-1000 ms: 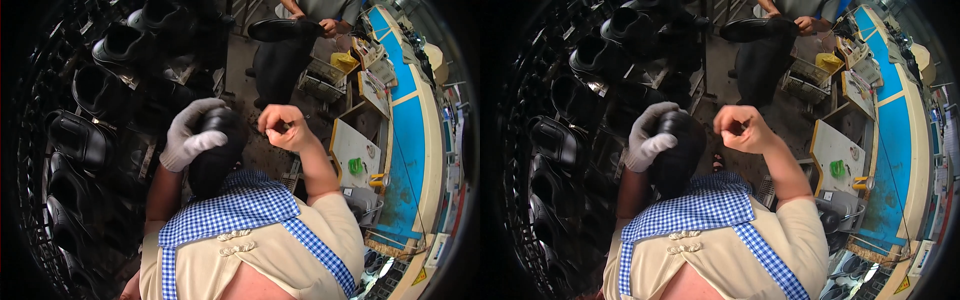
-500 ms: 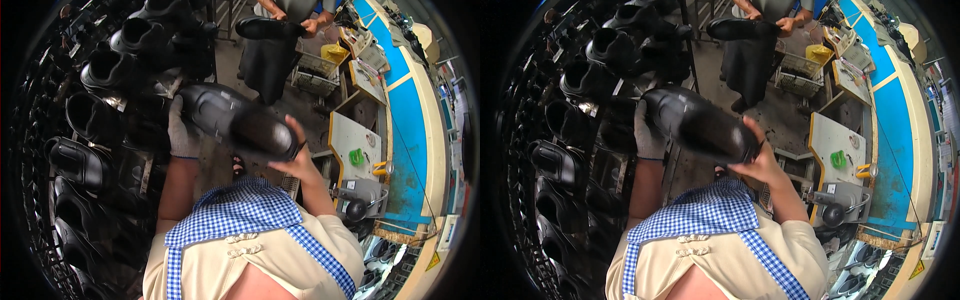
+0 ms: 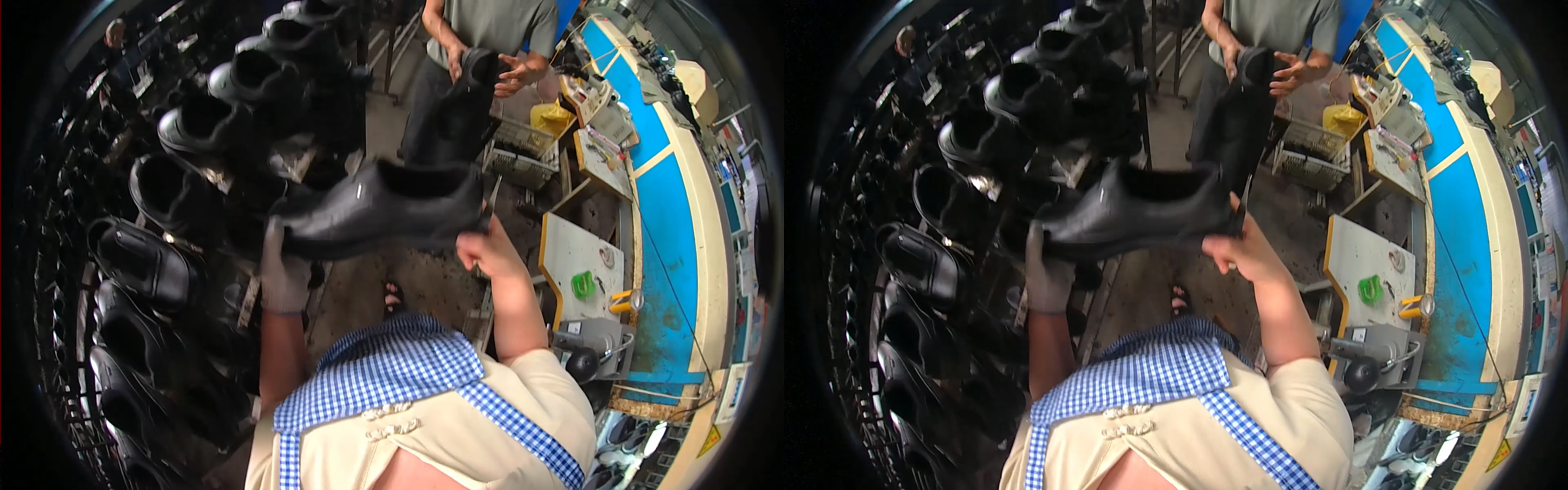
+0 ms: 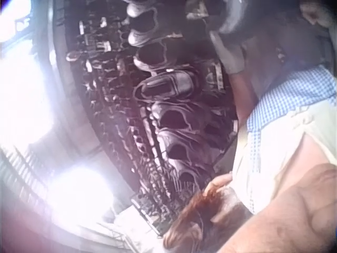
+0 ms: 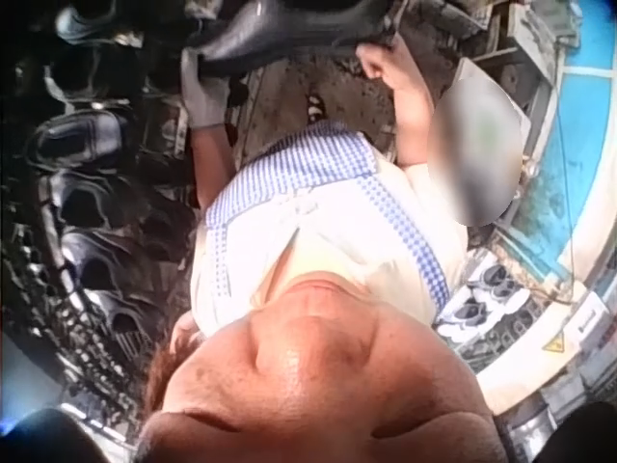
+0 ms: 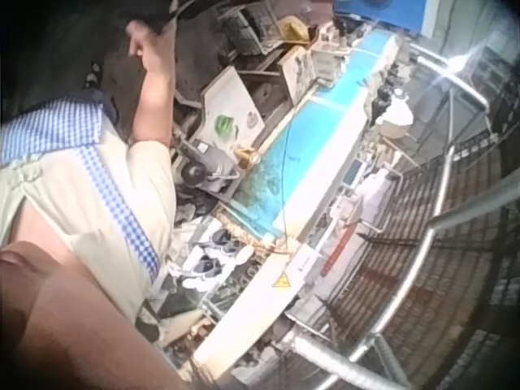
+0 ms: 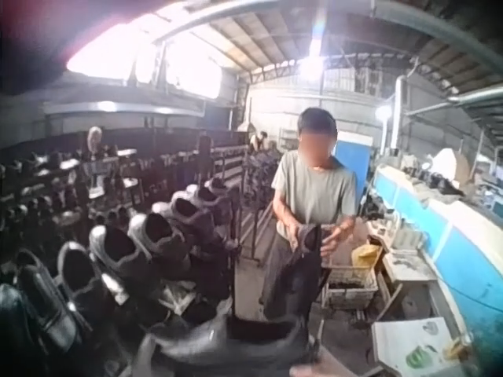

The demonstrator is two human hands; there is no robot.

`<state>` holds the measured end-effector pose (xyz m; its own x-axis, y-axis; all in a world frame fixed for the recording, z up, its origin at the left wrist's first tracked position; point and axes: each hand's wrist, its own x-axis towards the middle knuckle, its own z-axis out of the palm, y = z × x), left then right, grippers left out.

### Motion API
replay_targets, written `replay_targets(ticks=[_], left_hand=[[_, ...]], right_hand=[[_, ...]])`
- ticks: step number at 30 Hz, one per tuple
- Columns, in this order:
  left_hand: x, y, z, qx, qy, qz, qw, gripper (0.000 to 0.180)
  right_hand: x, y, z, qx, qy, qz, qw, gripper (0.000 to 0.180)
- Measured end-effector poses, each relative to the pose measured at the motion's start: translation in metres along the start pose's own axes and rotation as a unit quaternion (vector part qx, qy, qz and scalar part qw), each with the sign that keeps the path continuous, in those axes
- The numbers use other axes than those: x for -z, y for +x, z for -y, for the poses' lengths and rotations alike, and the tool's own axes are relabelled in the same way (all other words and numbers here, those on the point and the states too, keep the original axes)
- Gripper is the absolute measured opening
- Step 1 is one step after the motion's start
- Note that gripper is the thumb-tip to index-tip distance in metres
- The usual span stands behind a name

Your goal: Trimming excess material from the soles and edges of black shoes using a small knife.

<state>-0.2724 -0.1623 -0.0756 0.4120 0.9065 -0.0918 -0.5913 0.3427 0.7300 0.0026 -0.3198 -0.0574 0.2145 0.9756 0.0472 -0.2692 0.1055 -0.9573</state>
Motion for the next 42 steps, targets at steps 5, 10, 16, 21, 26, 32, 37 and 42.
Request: replay_targets(ticks=[5, 10, 16, 21, 26, 32, 37, 42], left_hand=[[0.024, 0.006, -0.001, -0.014, -0.067, 0.062, 0.996, 0.062], [0.037, 0.007, -0.007, 0.02, -0.037, 0.069, 0.997, 0.033], [0.036, -0.009, 0.013, 0.027, -0.094, 0.041, 0.994, 0.054], [0.02, -0.051, 0.006, -0.046, 0.02, -0.055, 0.997, 0.05], [0.049, -0.073, -0.003, -0.015, 0.032, -0.152, 0.988, 0.05], [0.055, -0.085, -0.02, -0.073, 0.248, -0.202, 0.944, 0.057], [0.08, -0.139, -0.036, -0.291, 0.668, -0.203, 0.654, 0.058], [0.093, -0.178, -0.054, -0.178, 0.755, -0.342, 0.531, 0.056]], right_hand=[[-0.004, 0.008, 0.015, 0.198, -0.276, 0.117, 0.933, 0.092], [-0.005, -0.002, 0.035, 0.259, -0.341, 0.125, 0.895, 0.092], [-0.014, -0.016, 0.023, 0.068, -0.273, 0.185, 0.942, 0.097], [-0.019, -0.03, -0.016, 0.058, -0.214, 0.2, 0.954, 0.102], [-0.029, -0.019, -0.044, -0.044, -0.171, 0.249, 0.952, 0.101], [-0.051, -0.013, -0.087, -0.161, -0.029, 0.161, 0.973, 0.102], [-0.077, 0.002, -0.131, -0.331, 0.045, 0.094, 0.938, 0.101], [-0.153, 0.018, -0.177, -0.032, -0.122, 0.181, 0.975, 0.096]])
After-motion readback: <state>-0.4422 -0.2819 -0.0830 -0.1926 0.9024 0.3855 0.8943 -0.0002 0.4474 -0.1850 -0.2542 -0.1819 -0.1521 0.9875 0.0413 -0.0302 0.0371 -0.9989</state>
